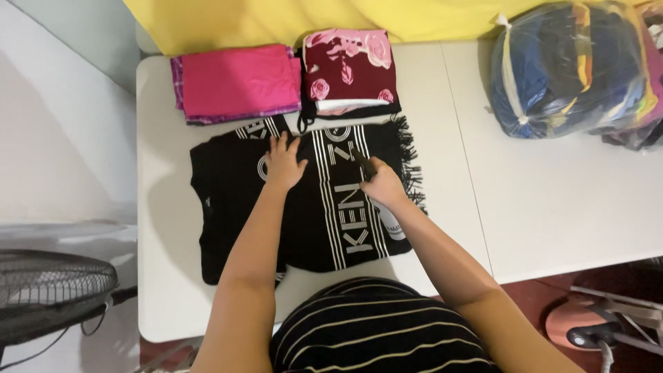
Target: The person takes a black patterned scarf from a laundry basket and folds it on a white table. They then take a floral patterned skirt from the basket and fold it on the same table.
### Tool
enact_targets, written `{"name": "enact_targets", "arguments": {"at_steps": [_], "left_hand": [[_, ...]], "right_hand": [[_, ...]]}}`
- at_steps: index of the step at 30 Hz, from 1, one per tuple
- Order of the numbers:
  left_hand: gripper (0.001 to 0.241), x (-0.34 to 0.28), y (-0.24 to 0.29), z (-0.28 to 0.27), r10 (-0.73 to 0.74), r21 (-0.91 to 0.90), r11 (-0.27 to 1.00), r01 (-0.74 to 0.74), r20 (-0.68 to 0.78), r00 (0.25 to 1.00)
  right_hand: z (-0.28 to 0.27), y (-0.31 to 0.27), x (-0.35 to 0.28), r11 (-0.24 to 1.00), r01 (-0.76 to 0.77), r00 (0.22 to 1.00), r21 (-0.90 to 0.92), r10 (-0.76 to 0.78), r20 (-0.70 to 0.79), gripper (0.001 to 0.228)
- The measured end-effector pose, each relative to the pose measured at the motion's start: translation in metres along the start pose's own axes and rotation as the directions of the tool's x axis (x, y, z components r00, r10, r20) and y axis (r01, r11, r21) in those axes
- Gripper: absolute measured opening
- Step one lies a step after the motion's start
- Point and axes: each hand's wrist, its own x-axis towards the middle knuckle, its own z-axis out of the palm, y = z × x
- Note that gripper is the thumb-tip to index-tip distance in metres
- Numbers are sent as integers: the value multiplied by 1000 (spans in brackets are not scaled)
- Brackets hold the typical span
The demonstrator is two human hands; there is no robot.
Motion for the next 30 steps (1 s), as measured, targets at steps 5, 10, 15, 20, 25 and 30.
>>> {"name": "enact_targets", "arguments": {"at_steps": [5, 10, 15, 20, 25, 30], "left_hand": [[67, 11, -49, 46, -191, 78, 979, 190, 12, 981], [68, -4, -38, 86, -271, 170, 953, 252, 95, 958], [54, 6, -18, 108, 49, 26, 998, -54, 162, 986], [48, 11, -21, 76, 97, -21, 995, -97, 34, 995], [93, -20, -29, 15, -110, 147, 985, 89, 137, 984], [49, -3, -71, 70, -106, 187, 981, 57, 264, 959]], "right_hand": [[-13, -11, 2, 1000, -12, 1000, 4, 12, 27, 62], [-3, 1, 11, 998, -10, 997, -54, 14, 80, 64], [10, 1, 13, 998, -28, 994, -49, 33, 104, 61], [11, -14, 10, 999, -35, 989, -19, 37, 143, 65], [8, -24, 3, 998, 32, 988, -47, -25, 154, 59], [21, 1, 18, 998, 11, 989, -66, -1, 145, 59]]}}
